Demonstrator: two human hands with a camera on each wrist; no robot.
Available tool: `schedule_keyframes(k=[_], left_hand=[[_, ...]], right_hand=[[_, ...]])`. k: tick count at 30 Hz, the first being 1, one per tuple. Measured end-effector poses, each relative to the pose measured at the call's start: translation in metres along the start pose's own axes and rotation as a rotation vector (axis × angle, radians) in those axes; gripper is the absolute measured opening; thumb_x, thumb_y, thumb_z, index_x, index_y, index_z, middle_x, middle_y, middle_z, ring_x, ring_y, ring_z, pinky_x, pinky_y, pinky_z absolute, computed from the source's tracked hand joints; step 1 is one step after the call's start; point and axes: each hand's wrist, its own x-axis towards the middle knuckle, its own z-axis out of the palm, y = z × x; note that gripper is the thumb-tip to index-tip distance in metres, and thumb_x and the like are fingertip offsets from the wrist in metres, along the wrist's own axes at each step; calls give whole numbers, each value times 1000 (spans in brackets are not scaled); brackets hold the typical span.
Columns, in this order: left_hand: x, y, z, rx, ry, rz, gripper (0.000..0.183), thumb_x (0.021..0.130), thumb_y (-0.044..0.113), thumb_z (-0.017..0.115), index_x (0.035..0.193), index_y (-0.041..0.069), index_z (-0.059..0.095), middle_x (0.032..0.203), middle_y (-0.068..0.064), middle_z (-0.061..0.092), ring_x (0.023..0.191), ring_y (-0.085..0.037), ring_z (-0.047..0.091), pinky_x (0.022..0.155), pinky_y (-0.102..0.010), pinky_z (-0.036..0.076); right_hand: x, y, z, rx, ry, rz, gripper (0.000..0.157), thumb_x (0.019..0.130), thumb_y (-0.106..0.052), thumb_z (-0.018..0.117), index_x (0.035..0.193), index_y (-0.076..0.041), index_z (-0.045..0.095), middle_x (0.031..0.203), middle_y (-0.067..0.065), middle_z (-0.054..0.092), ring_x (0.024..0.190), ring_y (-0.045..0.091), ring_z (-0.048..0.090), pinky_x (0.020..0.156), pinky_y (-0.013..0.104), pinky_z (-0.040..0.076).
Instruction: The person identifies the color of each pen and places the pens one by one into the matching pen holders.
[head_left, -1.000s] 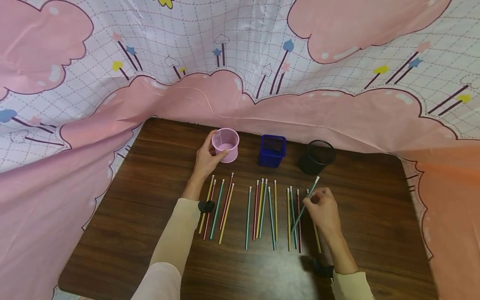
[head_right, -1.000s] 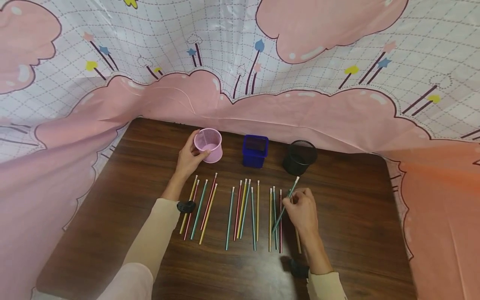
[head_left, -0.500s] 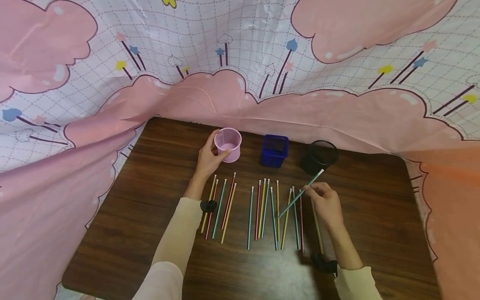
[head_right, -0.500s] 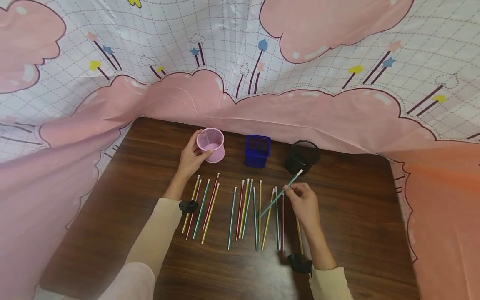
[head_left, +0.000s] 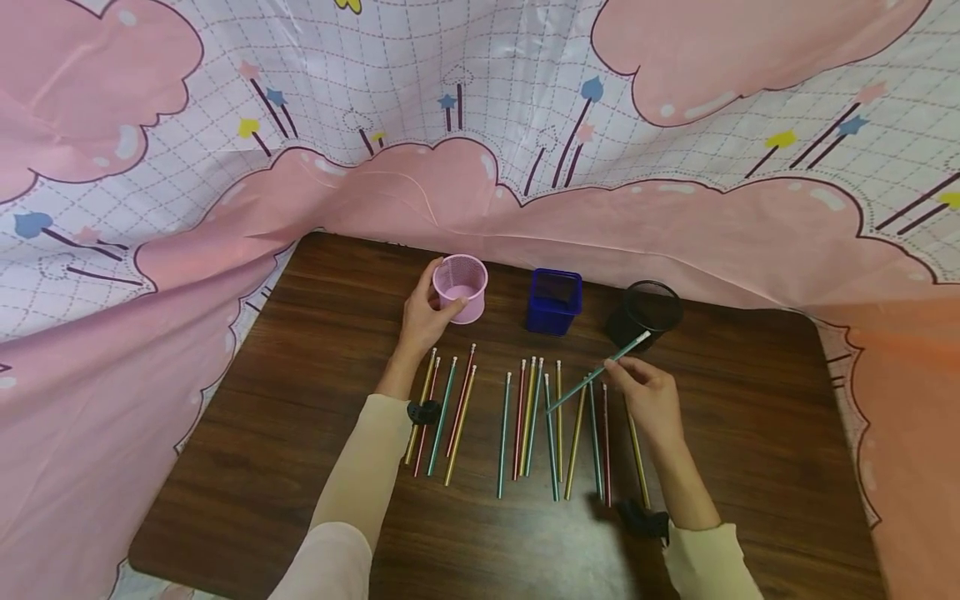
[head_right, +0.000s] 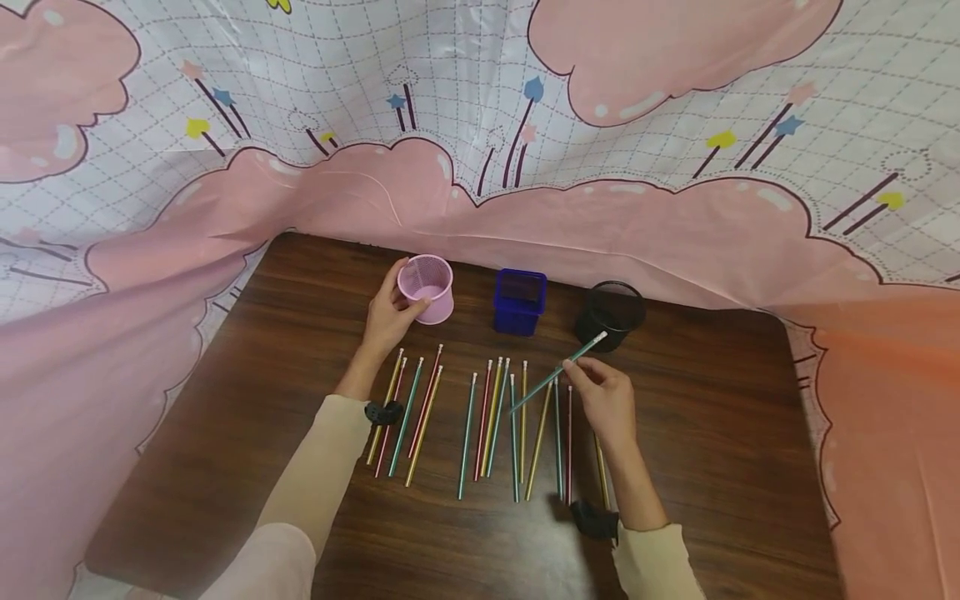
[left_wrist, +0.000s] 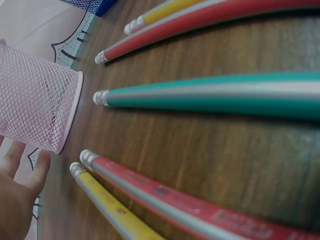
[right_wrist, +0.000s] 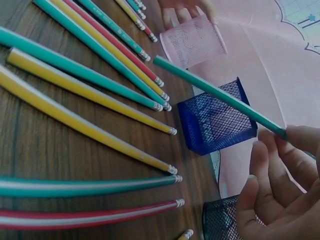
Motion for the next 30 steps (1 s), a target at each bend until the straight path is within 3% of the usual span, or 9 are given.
schedule_keyframes(k=[7, 14, 17, 21, 27, 30], left_hand=[[0, 1, 1, -13, -12, 1, 74, 75, 8, 73, 137, 7, 35, 130, -23, 43, 114, -42, 45, 88, -55, 41], [-1, 5, -11, 2, -12, -33, 71, 76, 6, 71, 137, 8, 35, 130, -23, 43, 114, -42, 45, 87, -55, 41], [-1, 5, -15, 24, -15, -44, 72, 75, 8, 72, 137, 8, 35, 129, -22, 44, 114, -42, 46, 86, -55, 42], [4, -4, -13, 43, -33, -47, 75, 74, 16, 75, 138, 13, 35, 131, -18, 44, 115, -40, 47, 87, -53, 42], [10, -24, -7, 158, -40, -64, 81, 73, 32, 76, 140, 29, 33, 135, -1, 44, 114, -26, 49, 88, -39, 45], [10, -26, -5, 159, -45, -64, 81, 73, 34, 76, 141, 29, 32, 136, 1, 43, 115, -25, 48, 89, -38, 44]], right_hand=[[-3, -22, 4, 39, -10, -14, 36, 86, -30, 63, 99, 3, 66, 81, 7, 68, 75, 16, 65, 75, 24, 47], [0, -28, 15, 106, -20, -4, 32, 86, -26, 64, 97, 3, 66, 89, 27, 63, 75, 18, 64, 83, 31, 42], [2, -29, 17, 104, -21, -8, 31, 86, -26, 63, 96, 3, 65, 89, 28, 63, 73, 18, 64, 83, 30, 43], [4, -32, 16, 90, -1, -22, 31, 86, -25, 63, 96, 4, 65, 87, 26, 64, 73, 18, 64, 79, 27, 44], [11, -38, 15, 111, 7, -49, 30, 86, -22, 63, 98, 6, 64, 91, 23, 64, 75, 23, 65, 69, 24, 51], [14, -41, 16, 124, 12, -76, 27, 86, -20, 64, 96, 6, 65, 88, 23, 64, 76, 30, 64, 66, 25, 52]])
